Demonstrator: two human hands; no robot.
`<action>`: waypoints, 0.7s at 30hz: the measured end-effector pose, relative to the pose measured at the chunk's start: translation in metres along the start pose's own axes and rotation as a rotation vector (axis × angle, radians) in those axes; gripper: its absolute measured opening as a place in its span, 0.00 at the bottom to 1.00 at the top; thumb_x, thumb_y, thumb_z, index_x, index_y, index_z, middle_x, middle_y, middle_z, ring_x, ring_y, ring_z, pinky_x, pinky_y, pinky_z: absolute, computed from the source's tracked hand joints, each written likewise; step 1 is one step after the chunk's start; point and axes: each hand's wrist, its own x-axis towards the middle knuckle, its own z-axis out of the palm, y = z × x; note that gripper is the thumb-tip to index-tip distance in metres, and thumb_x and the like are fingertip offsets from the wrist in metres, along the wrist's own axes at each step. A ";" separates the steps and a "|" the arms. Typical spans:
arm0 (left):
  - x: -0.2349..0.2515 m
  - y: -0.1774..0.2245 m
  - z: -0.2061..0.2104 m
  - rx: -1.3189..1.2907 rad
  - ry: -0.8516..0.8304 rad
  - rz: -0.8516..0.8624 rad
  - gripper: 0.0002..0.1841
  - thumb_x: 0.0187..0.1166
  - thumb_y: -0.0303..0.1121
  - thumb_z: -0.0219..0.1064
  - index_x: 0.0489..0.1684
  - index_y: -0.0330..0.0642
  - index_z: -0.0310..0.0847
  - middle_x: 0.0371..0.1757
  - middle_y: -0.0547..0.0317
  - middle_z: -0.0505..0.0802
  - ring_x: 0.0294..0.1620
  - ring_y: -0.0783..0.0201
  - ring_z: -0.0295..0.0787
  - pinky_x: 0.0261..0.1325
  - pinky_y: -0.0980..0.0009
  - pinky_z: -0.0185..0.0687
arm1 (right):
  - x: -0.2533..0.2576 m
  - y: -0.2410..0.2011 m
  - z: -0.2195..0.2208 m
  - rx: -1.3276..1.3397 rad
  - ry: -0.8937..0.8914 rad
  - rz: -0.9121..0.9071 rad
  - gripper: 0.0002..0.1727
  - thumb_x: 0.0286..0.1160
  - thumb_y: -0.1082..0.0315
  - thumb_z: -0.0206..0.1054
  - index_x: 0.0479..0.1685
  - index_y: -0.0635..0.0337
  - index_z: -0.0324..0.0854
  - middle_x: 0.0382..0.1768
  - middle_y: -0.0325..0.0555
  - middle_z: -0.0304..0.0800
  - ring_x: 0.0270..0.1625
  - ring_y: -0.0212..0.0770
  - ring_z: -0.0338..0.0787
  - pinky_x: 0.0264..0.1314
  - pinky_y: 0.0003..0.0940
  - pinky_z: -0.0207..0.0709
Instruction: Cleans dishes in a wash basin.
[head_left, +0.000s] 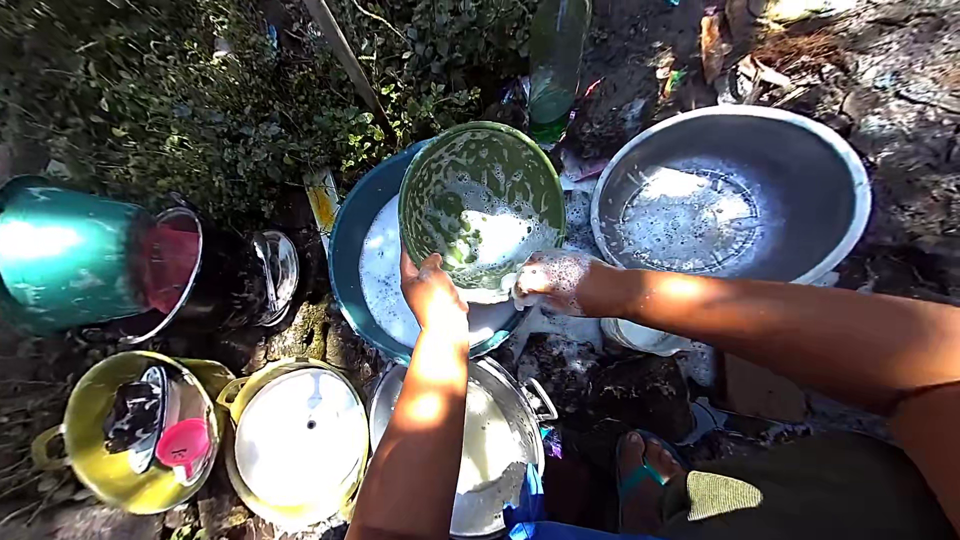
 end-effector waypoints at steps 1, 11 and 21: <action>-0.002 -0.001 0.001 0.002 0.003 0.005 0.28 0.84 0.22 0.55 0.85 0.52 0.68 0.74 0.54 0.84 0.71 0.59 0.84 0.66 0.52 0.84 | 0.002 -0.001 0.004 -0.007 0.024 -0.005 0.07 0.76 0.71 0.67 0.42 0.54 0.91 0.42 0.47 0.93 0.54 0.51 0.91 0.62 0.52 0.83; -0.005 -0.008 -0.003 0.012 -0.061 0.127 0.30 0.83 0.20 0.56 0.87 0.49 0.66 0.80 0.56 0.81 0.76 0.63 0.80 0.75 0.58 0.79 | 0.007 -0.006 -0.009 0.090 -0.111 0.069 0.08 0.72 0.78 0.69 0.44 0.60 0.91 0.44 0.53 0.93 0.56 0.56 0.90 0.66 0.55 0.80; -0.014 -0.014 -0.006 0.036 -0.155 0.252 0.30 0.84 0.19 0.55 0.88 0.47 0.66 0.80 0.57 0.81 0.77 0.65 0.79 0.78 0.62 0.77 | 0.015 -0.014 -0.009 0.173 -0.133 0.129 0.10 0.76 0.77 0.67 0.50 0.63 0.91 0.48 0.57 0.92 0.57 0.57 0.90 0.67 0.55 0.80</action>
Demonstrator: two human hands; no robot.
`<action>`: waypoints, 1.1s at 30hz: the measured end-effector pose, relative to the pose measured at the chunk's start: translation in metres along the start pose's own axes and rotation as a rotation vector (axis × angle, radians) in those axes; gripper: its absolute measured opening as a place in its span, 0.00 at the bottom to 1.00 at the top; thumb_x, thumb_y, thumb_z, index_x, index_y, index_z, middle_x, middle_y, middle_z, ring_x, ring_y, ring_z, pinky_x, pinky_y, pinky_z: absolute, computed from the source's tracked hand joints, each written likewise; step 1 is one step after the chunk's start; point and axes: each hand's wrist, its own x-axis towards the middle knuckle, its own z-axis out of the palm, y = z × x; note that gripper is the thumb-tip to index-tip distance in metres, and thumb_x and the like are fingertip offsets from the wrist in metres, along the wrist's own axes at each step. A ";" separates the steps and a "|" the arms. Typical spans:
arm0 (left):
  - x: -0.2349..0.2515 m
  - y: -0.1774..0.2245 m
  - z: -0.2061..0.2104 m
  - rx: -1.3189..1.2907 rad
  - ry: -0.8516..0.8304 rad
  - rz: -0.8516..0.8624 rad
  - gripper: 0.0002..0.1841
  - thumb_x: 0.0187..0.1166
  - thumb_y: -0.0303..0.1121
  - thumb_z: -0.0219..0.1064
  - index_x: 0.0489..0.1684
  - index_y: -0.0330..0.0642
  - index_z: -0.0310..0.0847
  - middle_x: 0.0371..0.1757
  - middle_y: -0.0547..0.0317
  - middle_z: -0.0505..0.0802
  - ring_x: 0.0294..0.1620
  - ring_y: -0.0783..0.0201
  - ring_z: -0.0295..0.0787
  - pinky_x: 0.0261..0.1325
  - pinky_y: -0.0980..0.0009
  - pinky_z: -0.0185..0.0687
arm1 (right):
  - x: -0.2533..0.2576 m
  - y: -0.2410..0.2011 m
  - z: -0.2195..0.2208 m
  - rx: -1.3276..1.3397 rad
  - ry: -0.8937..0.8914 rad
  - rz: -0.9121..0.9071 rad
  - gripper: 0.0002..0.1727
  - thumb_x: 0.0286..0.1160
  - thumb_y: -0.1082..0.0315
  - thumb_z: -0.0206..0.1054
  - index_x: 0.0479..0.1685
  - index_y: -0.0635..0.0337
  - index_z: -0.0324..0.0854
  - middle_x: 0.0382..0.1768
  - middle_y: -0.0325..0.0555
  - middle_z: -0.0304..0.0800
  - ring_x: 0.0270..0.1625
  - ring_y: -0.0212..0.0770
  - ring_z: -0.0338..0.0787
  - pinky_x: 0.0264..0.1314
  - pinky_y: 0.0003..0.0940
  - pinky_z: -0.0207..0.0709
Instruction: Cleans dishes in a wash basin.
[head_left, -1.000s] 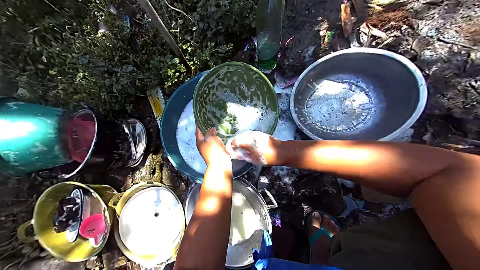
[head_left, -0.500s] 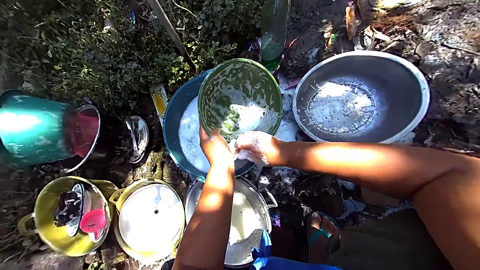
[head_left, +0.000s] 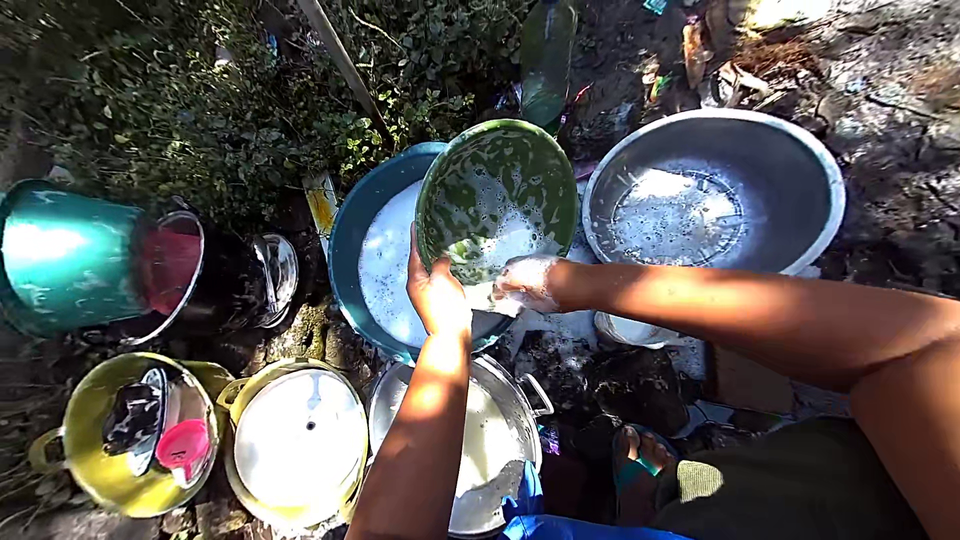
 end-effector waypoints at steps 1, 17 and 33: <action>0.001 -0.001 -0.001 0.007 -0.010 0.010 0.30 0.83 0.19 0.55 0.88 0.48 0.66 0.81 0.57 0.80 0.78 0.65 0.78 0.79 0.62 0.75 | -0.008 0.015 -0.003 -0.093 -0.032 -0.002 0.09 0.77 0.74 0.68 0.50 0.60 0.91 0.48 0.56 0.92 0.58 0.59 0.89 0.66 0.58 0.79; 0.002 0.000 0.005 -0.013 0.091 -0.085 0.32 0.81 0.19 0.54 0.88 0.50 0.65 0.78 0.55 0.83 0.73 0.61 0.83 0.71 0.57 0.82 | -0.014 0.015 0.009 -0.196 0.117 -0.061 0.05 0.74 0.71 0.69 0.41 0.56 0.90 0.41 0.48 0.92 0.53 0.54 0.90 0.61 0.55 0.82; -0.009 -0.001 0.012 -0.047 0.030 0.024 0.33 0.81 0.17 0.52 0.89 0.49 0.64 0.79 0.55 0.81 0.74 0.63 0.82 0.73 0.60 0.82 | -0.002 0.001 0.003 0.121 0.122 -0.012 0.08 0.75 0.72 0.70 0.47 0.64 0.89 0.46 0.54 0.91 0.54 0.49 0.90 0.65 0.48 0.82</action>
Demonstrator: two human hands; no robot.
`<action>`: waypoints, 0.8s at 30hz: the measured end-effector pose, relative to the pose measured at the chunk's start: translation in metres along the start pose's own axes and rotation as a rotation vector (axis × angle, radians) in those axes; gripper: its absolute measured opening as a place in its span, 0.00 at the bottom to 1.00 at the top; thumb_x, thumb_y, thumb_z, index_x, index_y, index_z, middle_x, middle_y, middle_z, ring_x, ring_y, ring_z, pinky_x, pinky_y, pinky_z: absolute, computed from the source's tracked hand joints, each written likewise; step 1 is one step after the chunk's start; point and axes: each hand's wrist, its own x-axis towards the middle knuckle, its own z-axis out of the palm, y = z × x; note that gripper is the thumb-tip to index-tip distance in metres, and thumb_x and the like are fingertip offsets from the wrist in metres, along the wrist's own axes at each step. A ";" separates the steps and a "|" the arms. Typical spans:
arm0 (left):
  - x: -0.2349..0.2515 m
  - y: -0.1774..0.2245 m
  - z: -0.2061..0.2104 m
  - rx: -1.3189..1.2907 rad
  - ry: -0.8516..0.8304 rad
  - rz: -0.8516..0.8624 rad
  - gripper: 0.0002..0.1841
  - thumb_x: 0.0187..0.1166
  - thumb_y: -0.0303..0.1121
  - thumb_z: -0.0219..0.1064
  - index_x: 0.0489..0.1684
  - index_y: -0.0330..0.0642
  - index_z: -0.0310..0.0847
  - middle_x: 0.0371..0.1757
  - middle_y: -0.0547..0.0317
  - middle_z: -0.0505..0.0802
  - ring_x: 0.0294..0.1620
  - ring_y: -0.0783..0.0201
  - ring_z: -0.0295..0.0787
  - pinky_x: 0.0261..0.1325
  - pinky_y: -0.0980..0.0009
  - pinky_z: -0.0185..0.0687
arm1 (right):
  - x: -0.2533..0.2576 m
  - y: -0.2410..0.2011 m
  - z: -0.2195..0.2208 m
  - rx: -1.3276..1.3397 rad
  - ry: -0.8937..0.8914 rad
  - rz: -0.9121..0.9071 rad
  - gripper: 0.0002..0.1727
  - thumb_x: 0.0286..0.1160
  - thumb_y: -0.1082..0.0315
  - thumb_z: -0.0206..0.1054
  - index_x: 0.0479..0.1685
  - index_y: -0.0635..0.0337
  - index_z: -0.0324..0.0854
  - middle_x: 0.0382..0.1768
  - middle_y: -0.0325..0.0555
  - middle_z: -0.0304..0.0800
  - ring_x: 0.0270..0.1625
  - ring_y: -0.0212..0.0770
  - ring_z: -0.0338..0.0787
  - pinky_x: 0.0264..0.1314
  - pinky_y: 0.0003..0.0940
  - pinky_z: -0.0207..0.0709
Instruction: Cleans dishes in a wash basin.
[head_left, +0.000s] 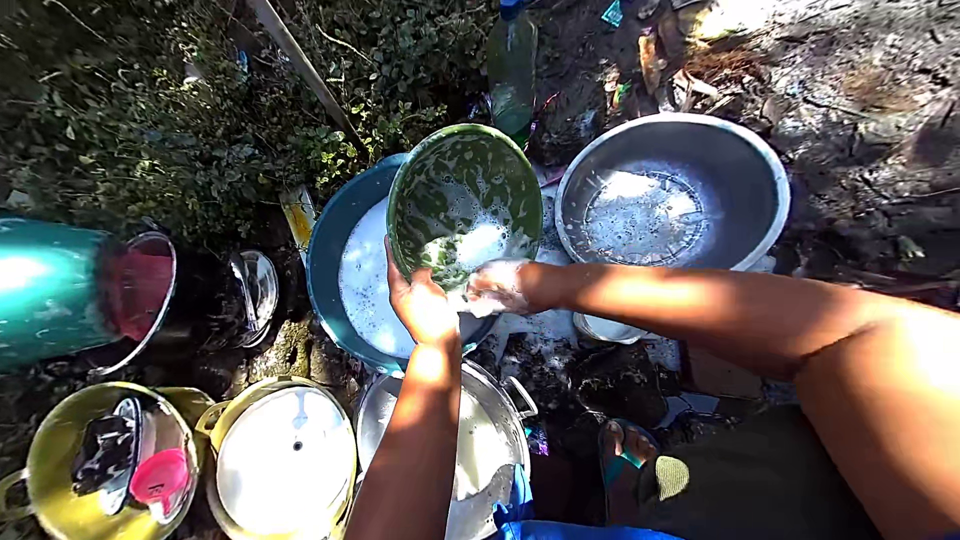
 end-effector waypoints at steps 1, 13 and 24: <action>-0.002 0.001 0.001 -0.010 0.001 0.003 0.32 0.83 0.18 0.52 0.89 0.49 0.64 0.78 0.55 0.82 0.72 0.62 0.83 0.71 0.59 0.83 | 0.004 -0.009 0.012 0.107 0.082 -0.031 0.09 0.74 0.73 0.69 0.47 0.67 0.87 0.45 0.56 0.90 0.53 0.49 0.89 0.63 0.46 0.81; 0.000 0.011 0.012 0.053 -0.117 0.133 0.35 0.76 0.13 0.52 0.89 0.43 0.63 0.82 0.54 0.79 0.76 0.65 0.80 0.75 0.64 0.80 | 0.017 0.038 -0.049 -0.671 0.103 0.381 0.14 0.74 0.73 0.66 0.56 0.65 0.88 0.63 0.68 0.85 0.72 0.69 0.80 0.74 0.66 0.71; 0.007 0.030 0.008 0.087 -0.100 -0.067 0.31 0.86 0.25 0.57 0.90 0.59 0.63 0.82 0.60 0.80 0.76 0.64 0.80 0.75 0.57 0.79 | -0.008 0.008 0.017 -0.189 0.200 -0.099 0.23 0.77 0.59 0.68 0.68 0.61 0.84 0.64 0.57 0.89 0.70 0.52 0.86 0.76 0.48 0.76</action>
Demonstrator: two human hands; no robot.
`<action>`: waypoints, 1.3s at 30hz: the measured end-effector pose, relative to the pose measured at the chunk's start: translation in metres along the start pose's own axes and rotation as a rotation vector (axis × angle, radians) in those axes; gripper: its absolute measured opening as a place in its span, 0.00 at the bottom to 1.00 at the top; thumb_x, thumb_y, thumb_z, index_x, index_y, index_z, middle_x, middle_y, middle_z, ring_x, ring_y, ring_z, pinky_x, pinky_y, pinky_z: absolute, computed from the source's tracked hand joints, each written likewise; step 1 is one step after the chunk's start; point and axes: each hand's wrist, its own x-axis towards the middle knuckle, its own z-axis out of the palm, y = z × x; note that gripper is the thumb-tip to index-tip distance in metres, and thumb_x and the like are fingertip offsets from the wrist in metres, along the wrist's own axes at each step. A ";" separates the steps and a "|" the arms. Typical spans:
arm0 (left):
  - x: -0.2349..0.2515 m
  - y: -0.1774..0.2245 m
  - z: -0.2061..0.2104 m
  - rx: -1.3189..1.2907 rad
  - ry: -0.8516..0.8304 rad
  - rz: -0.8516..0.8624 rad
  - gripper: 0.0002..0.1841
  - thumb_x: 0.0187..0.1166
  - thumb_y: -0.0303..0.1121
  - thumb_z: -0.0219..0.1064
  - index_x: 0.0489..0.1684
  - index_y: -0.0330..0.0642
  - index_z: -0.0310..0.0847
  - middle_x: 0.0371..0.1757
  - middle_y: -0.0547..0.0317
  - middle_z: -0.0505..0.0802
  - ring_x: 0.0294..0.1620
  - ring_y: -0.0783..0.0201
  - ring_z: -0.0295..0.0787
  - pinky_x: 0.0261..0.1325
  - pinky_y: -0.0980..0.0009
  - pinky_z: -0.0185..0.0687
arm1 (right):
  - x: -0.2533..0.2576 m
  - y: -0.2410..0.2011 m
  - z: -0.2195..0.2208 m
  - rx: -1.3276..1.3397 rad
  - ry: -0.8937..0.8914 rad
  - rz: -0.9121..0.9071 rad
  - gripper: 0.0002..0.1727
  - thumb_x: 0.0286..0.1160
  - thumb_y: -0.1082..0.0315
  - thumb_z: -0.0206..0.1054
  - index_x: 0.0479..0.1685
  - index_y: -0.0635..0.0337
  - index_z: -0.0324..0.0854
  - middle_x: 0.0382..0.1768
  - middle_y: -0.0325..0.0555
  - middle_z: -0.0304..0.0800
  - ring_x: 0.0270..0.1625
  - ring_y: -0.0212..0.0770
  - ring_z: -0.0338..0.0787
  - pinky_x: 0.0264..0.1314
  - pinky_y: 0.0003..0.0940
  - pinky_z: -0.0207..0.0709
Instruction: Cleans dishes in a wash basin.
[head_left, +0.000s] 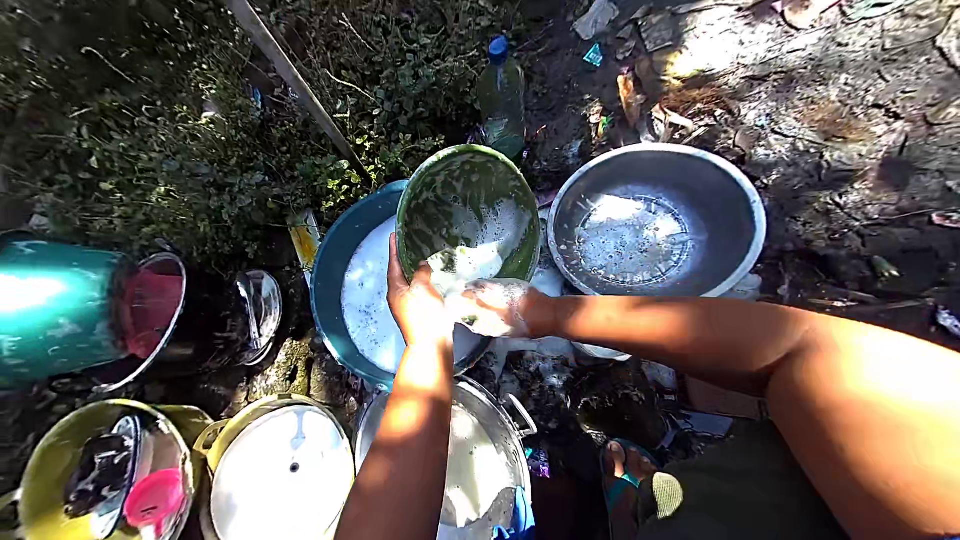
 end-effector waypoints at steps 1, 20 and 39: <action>0.005 0.004 -0.002 0.000 0.004 -0.032 0.32 0.84 0.23 0.59 0.89 0.57 0.65 0.81 0.60 0.80 0.75 0.63 0.81 0.74 0.58 0.80 | -0.004 0.022 -0.014 -0.129 -0.137 0.007 0.27 0.73 0.54 0.72 0.70 0.57 0.83 0.66 0.57 0.88 0.72 0.56 0.84 0.78 0.54 0.74; 0.024 0.026 -0.018 0.250 -0.095 0.011 0.27 0.83 0.25 0.61 0.83 0.54 0.74 0.80 0.58 0.81 0.75 0.63 0.80 0.73 0.56 0.78 | -0.003 -0.025 0.001 -0.173 -0.297 0.221 0.19 0.81 0.75 0.56 0.69 0.62 0.80 0.64 0.67 0.85 0.62 0.67 0.89 0.59 0.66 0.83; -0.015 -0.002 -0.028 0.306 0.006 0.103 0.37 0.70 0.12 0.56 0.86 0.44 0.68 0.79 0.54 0.83 0.75 0.67 0.83 0.75 0.65 0.81 | 0.041 0.052 -0.061 -0.076 0.403 0.398 0.26 0.88 0.65 0.57 0.82 0.63 0.72 0.78 0.62 0.77 0.80 0.58 0.79 0.83 0.54 0.70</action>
